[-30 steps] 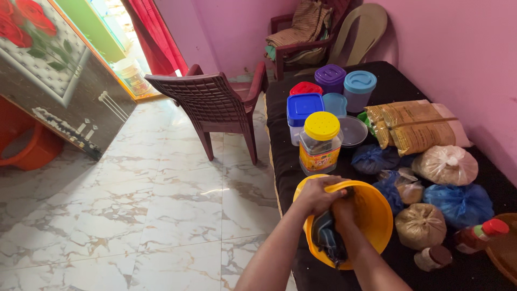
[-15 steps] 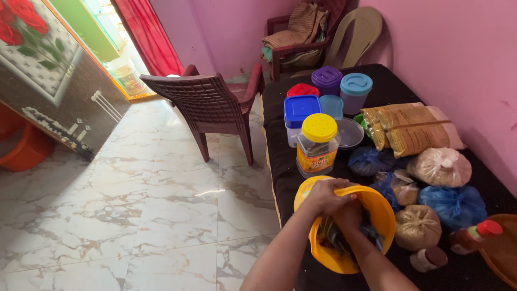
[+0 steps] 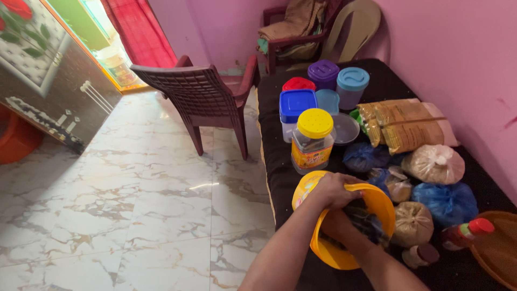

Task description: The person wipes the exterior and interior of a yellow plastic bucket and its lid with a cloth by hand.

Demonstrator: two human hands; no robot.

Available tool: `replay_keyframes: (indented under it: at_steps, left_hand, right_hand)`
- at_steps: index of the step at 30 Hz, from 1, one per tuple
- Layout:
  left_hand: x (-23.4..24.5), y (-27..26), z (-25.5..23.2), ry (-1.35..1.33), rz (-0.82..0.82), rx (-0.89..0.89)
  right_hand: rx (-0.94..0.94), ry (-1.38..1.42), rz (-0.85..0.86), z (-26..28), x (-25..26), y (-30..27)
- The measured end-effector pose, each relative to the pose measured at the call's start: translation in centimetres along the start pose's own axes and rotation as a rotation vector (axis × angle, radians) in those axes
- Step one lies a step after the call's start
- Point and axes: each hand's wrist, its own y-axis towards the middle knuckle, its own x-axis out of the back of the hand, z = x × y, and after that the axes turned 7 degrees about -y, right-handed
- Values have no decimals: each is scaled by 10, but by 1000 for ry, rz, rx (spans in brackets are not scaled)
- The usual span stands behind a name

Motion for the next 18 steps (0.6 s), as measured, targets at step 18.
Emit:
replay_keyframes:
  at_steps: [18]
  left_hand:
    - [33,-7,15,-149,-84,43]
  right_hand:
    - [-34,2,-145,9,-4,17]
